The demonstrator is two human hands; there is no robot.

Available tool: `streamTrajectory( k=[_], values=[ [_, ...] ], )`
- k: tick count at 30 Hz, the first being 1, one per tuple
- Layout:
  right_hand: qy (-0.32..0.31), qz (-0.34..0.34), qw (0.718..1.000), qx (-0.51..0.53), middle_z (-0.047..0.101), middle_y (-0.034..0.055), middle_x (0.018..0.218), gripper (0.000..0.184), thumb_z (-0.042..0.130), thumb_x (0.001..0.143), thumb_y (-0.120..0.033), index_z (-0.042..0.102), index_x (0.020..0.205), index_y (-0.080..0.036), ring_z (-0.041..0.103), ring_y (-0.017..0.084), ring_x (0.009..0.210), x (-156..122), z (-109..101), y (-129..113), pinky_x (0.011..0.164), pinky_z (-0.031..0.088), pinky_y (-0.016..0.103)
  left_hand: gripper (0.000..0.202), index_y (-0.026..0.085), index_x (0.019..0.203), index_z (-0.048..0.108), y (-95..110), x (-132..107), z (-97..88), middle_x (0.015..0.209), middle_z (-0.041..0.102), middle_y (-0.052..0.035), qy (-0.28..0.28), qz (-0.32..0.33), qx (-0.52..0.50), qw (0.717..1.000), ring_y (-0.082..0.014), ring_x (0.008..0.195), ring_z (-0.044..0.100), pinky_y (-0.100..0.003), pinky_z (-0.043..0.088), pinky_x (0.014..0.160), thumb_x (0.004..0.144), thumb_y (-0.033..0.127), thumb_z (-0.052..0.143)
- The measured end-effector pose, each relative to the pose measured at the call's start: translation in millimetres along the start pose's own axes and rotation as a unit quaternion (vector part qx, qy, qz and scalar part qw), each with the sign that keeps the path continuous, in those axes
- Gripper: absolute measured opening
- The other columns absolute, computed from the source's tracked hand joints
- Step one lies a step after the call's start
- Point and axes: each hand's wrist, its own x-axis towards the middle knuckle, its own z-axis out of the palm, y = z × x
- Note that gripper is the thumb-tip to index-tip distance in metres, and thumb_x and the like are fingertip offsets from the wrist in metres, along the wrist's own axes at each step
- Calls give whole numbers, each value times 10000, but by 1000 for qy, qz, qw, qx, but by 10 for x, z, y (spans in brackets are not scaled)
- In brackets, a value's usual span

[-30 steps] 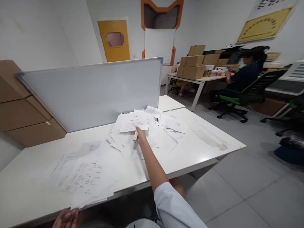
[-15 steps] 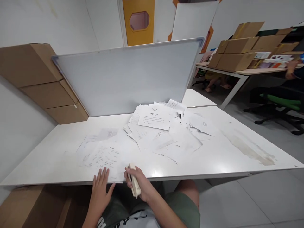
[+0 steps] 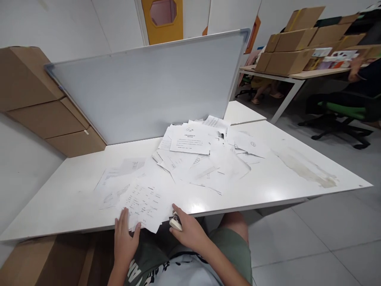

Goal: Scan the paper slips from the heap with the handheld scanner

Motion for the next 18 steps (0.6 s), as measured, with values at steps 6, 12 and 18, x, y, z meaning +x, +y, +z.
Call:
streamTrajectory(
  k=[6, 12, 18],
  values=[
    [156, 23, 980, 124, 623, 74, 1064, 402, 625, 720, -303, 525, 1097, -206, 578, 245, 944, -18, 54, 17, 856, 440, 388, 409, 259, 1301, 538, 82, 53, 77, 1306, 563, -53, -169, 161, -71, 970, -222, 1253, 483, -430, 247, 1157, 901, 219, 466],
    [131, 95, 959, 232, 558, 1, 795, 360, 613, 706, -397, 462, 980, -219, 496, 177, 665, -37, -132, 70, 558, 392, 276, 517, 239, 1396, 418, 94, 23, 78, 1414, 448, -86, -147, 173, 8, 974, -276, 1364, 322, -514, 173, 1163, 891, 270, 526],
    [27, 76, 987, 137, 566, -2, 876, 370, 648, 702, -272, 527, 1049, -232, 507, 177, 759, -188, -308, -32, 680, 403, 285, 570, 223, 1431, 349, 74, 104, 27, 1375, 498, -74, -139, 271, 10, 952, -222, 1348, 356, -428, 230, 1155, 884, 85, 426]
  ],
)
